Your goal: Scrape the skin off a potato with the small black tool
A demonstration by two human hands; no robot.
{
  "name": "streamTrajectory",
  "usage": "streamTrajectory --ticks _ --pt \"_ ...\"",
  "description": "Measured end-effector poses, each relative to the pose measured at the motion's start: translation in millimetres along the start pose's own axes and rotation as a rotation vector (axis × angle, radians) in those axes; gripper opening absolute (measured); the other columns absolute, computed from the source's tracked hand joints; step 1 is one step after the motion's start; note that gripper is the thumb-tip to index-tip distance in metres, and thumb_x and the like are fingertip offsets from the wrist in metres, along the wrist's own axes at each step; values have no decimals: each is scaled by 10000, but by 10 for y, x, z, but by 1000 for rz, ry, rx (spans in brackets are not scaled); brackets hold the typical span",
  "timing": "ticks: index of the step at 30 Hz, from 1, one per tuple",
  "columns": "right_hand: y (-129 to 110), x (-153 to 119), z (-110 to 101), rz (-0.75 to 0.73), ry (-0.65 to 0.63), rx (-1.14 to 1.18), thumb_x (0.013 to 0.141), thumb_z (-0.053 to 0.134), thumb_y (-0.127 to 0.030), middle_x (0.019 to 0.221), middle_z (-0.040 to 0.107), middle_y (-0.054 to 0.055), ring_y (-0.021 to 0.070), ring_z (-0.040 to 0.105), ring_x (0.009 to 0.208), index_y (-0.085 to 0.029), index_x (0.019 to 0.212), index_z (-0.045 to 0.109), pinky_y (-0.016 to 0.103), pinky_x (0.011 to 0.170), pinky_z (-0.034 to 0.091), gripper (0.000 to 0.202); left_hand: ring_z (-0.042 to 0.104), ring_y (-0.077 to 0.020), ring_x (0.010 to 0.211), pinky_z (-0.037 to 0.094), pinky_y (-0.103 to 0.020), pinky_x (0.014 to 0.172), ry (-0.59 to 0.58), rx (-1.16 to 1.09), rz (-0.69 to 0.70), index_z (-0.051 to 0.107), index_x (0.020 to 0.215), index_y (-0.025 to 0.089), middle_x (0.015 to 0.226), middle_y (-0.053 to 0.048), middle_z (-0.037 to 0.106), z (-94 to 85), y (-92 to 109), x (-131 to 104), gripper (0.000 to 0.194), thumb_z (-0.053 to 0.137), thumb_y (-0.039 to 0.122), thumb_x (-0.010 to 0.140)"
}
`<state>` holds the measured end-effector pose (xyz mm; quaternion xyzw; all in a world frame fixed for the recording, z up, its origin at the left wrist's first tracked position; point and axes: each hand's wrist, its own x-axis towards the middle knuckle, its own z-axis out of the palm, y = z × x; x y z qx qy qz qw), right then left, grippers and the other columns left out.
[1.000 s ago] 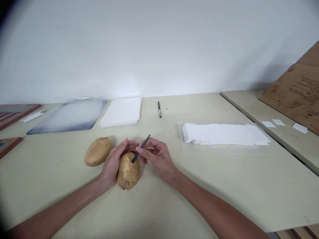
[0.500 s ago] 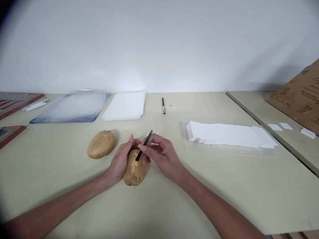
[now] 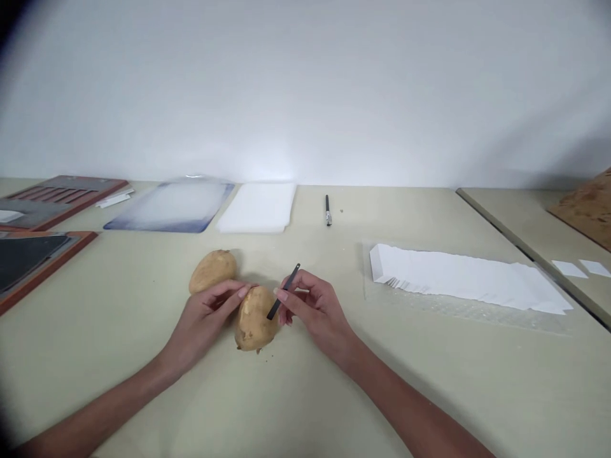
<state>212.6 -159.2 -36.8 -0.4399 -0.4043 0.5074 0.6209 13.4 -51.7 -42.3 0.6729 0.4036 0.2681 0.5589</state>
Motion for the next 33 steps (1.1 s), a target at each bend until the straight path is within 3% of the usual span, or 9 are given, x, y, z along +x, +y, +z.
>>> streamTrajectory --ticks 4,7,10,12,16,22,27,33 --pt "39 -10 37 2 -21 24 937 758 -361 700 624 -20 113 630 642 -175 886 646 268 660 490 223 659 -329 1198 444 -469 1123 59 46 -60 782 1112 185 1188 -96 769 -133 -6 -181 512 609 633 935" --pt "71 -14 71 20 -26 37 941 751 -385 707 637 -14 116 630 667 -175 900 635 261 662 478 243 536 -309 1404 370 -471 1228 -130 -41 -77 639 1400 236 1459 -80 639 -122 3 -275 599 651 598 923" --pt "91 -20 80 51 -26 41 950 733 -408 690 640 -12 117 604 646 -178 918 616 255 630 460 260 403 -287 1515 354 -439 1257 -307 -164 -30 322 1609 317 1651 -65 418 -38 -33 -308 1096 932 394 702" --pt "88 -23 62 48 -30 31 951 732 -405 684 622 -19 110 577 632 -178 916 616 253 628 453 258 411 -299 1506 370 -457 1249 -306 -147 20 298 1606 326 1636 -82 431 26 -67 -293 1244 1004 288 583" --pt "57 -8 -19 20 -25 17 945 746 -375 694 593 -25 95 540 641 -172 895 631 244 657 434 238 578 -344 1328 483 -534 1141 -220 -58 118 489 1464 250 1424 -135 605 156 -63 -213 1043 1012 300 563" --pt "-7 48 -166 -1 11 67 934 760 -360 730 562 -23 95 508 655 -181 882 645 231 641 421 220 527 -313 1362 549 -414 1069 -303 -94 242 551 1386 304 1496 -93 494 387 44 -117 918 982 211 580" --pt "-46 12 -211 -25 57 129 939 755 -353 772 547 -17 92 508 684 -189 874 648 216 645 419 207 598 -296 1289 567 -402 1028 -440 -183 141 385 1525 333 1418 -97 583 490 9 -18 1163 1005 210 549" --pt "-31 -78 -324 -66 97 155 955 735 -326 817 574 -7 96 533 690 -198 834 647 228 647 436 197 597 -275 1245 579 -353 966 -512 -220 38 383 1527 354 1384 -79 579 515 73 106 1116 977 184 598"
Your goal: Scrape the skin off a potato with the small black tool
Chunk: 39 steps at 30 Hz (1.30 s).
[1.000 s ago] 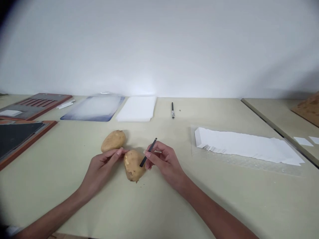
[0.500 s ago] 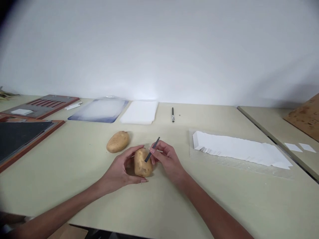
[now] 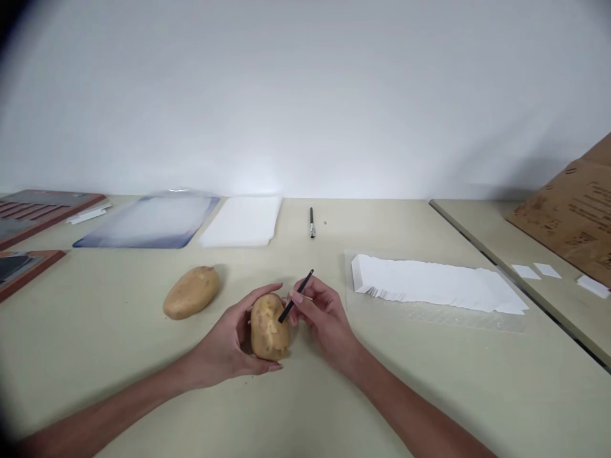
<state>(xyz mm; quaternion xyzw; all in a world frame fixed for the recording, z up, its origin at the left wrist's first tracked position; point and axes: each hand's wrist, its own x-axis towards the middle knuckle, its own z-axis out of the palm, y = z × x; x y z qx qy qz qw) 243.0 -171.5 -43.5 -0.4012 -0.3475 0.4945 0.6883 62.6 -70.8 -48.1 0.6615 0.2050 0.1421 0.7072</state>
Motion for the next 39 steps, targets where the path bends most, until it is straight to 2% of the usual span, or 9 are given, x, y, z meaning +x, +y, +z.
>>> streamTrajectory --ticks 7,10,14,18,22,26,30,35,39 --pt "-105 -47 -98 -85 19 -147 976 702 -263 882 611 9 130 583 736 -236 929 705 274 672 480 55 639 -165 942 606 -281 767 -130 -44 -81 174 1583 493 1409 -75 483 -20 88 25 1153 837 103 724" --pt "-106 -69 -77 -72 9 -163 976 697 -240 879 635 20 145 602 745 -244 952 715 290 673 506 30 627 -178 967 597 -285 776 -203 5 -109 123 1584 504 1366 -73 505 -37 78 -1 1135 782 89 758" --pt "-91 -69 -55 -89 31 -113 972 700 -214 863 635 19 148 634 740 -246 949 719 284 642 527 44 611 -190 1003 589 -312 820 -241 2 -106 139 1565 490 1366 -77 493 -61 75 -4 1068 764 104 790" --pt "-123 -60 -34 -103 72 -84 983 689 -208 893 634 19 135 655 746 -235 962 712 269 629 550 41 566 -211 1109 554 -314 884 -286 -46 -78 263 1497 452 1387 -68 473 -87 92 25 927 802 155 803" --pt "-163 -51 -31 -121 51 -87 991 680 -208 883 666 21 131 665 733 -228 974 707 279 654 568 38 567 -227 1121 517 -325 882 -315 -173 -113 343 1442 393 1352 -71 505 -125 112 36 676 747 364 901" --pt "-187 -22 -72 -139 65 -119 978 698 -232 908 682 26 144 678 729 -221 968 703 306 666 579 16 581 -240 1127 490 -342 915 -244 -167 -102 457 1374 341 1279 -62 568 -100 121 2 414 520 538 1016" --pt "-205 32 -128 -126 86 -143 968 713 -274 885 693 27 155 680 707 -212 943 688 320 647 577 72 592 -192 1013 474 -283 841 -96 24 -78 475 1395 358 1210 -40 611 -7 105 -36 402 397 564 1058" --pt "-210 77 -162 -122 82 -159 972 712 -286 839 684 15 131 656 658 -200 909 670 301 645 556 115 555 -163 792 406 -257 677 162 341 32 625 1267 289 936 -13 624 -63 199 7 388 467 559 1038" --pt "-206 73 -145 -87 63 -193 962 727 -310 808 669 10 128 644 655 -195 890 663 295 647 546 149 464 -145 641 320 -255 575 167 527 39 666 1123 245 713 24 531 -173 344 65 367 502 557 1020"
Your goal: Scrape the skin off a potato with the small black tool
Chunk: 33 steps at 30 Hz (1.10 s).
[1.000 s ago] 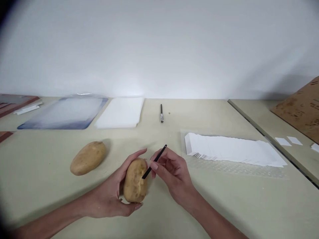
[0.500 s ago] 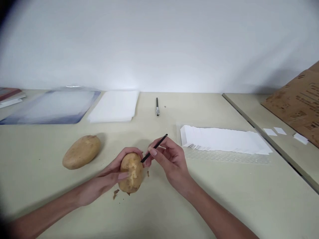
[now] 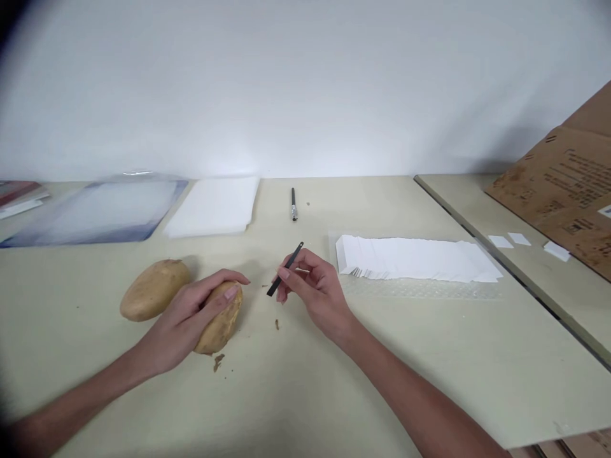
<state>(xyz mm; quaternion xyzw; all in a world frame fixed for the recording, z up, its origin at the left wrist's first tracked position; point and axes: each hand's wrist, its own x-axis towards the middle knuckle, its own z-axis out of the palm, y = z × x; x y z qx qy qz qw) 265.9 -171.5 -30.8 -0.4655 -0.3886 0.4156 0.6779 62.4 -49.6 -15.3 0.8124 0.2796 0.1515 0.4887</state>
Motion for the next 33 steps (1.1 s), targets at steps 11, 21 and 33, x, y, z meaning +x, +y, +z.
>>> streamTrajectory --ticks 11,21,33 --pt "28 -152 252 21 -99 97 962 725 -273 789 705 22 151 691 666 -194 921 679 304 644 573 99 643 -205 709 505 -291 643 -152 -792 -125 611 866 170 767 -50 651 341 -51 80 283 480 401 964" --pt "17 -194 345 32 -123 32 954 726 -240 770 703 11 147 673 661 -215 928 707 300 654 571 41 611 -153 543 482 -232 573 -227 -916 -128 600 722 169 567 -23 660 353 2 207 385 453 359 1022" --pt "106 -133 407 -18 -66 6 913 773 -234 687 663 -9 133 607 588 -211 901 713 276 587 507 66 609 -161 581 514 -246 598 -239 -881 -156 604 744 187 608 -21 672 364 -72 193 380 438 386 1021"
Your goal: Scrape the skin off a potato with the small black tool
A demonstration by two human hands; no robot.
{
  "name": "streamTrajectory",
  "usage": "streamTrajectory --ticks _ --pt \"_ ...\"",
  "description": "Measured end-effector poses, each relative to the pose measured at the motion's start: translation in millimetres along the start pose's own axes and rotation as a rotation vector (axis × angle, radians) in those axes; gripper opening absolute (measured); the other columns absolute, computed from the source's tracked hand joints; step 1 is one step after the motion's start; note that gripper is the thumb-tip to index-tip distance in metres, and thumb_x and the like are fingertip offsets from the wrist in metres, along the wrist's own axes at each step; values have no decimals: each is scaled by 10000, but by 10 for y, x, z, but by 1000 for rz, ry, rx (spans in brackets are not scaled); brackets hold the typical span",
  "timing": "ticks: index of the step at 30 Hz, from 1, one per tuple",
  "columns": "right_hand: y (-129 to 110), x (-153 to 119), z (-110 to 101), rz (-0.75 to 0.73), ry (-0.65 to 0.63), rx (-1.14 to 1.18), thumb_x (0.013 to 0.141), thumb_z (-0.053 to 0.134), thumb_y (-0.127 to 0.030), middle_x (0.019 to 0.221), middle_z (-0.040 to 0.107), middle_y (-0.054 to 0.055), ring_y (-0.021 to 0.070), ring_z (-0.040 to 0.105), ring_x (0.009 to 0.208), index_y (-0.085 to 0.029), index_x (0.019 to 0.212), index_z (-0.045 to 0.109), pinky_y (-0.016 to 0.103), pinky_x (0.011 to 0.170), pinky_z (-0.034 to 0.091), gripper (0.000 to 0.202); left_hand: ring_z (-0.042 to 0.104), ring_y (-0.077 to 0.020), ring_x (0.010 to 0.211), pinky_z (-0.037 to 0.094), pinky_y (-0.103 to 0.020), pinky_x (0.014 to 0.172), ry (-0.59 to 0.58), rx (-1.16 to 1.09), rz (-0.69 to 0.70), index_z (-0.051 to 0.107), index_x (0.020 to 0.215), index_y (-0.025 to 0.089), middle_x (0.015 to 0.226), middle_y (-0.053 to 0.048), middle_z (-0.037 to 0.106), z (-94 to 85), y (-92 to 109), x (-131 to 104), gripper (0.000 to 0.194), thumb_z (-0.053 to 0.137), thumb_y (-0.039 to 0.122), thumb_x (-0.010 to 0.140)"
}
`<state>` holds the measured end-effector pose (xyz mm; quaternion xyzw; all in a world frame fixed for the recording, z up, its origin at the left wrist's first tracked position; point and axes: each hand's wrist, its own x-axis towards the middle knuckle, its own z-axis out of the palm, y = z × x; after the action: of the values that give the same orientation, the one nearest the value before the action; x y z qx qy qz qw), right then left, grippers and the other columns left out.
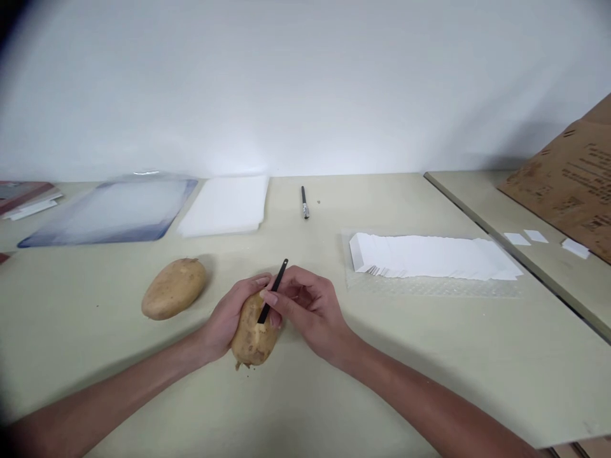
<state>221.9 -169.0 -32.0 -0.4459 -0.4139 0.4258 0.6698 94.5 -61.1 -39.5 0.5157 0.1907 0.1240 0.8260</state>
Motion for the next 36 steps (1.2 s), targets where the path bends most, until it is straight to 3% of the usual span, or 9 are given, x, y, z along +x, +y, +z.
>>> streamTrajectory --ticks 9,27,36 --pt "2 40 49 -22 -12 22 917 766 -233 611 588 -34 106 548 555 -179 874 707 241 549 449 91 617 -169 580 516 -249 579 31 -27 12 548 796 205 596 -13 660 3 -11 33 254 485 365 984" --pt "-20 52 53 -33 -46 2 931 745 -195 653 566 -27 97 539 571 -167 851 673 236 554 440 111 648 -191 583 514 -274 592 32 -5 60 534 758 198 600 -30 665 28 25 10 240 499 350 941" --pt "-34 63 48 -39 -91 23 932 733 -160 707 555 -27 80 539 580 -168 874 693 214 545 448 71 608 -156 603 489 -251 594 71 7 76 533 712 193 620 -1 585 6 -5 39 266 505 329 938"
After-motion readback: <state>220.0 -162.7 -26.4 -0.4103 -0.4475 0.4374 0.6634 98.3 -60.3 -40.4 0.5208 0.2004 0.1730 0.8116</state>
